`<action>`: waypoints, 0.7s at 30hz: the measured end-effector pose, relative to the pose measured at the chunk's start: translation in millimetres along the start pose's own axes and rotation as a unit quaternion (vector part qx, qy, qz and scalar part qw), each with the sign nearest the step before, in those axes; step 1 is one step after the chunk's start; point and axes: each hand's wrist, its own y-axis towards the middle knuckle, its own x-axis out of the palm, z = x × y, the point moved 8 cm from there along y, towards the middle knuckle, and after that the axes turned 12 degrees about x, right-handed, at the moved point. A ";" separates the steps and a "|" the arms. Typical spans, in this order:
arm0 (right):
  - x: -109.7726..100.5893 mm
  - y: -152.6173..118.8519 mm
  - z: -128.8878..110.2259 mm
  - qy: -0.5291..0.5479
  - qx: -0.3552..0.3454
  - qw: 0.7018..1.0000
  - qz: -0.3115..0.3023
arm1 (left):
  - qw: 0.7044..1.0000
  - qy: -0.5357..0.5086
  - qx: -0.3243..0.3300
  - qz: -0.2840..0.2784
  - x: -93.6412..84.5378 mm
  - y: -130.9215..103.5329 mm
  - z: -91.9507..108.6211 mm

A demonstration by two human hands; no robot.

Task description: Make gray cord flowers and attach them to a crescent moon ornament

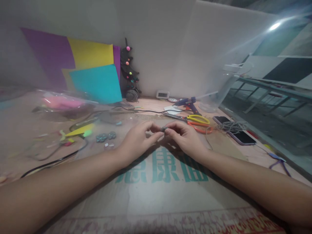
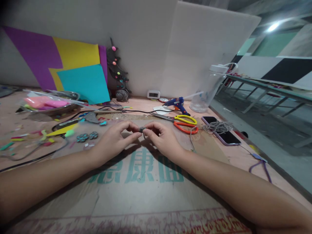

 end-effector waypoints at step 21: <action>-0.4 -1.0 2.3 -0.010 0.016 1.000 0.008 | 1.000 -0.012 0.008 0.011 -2.3 -0.8 3.0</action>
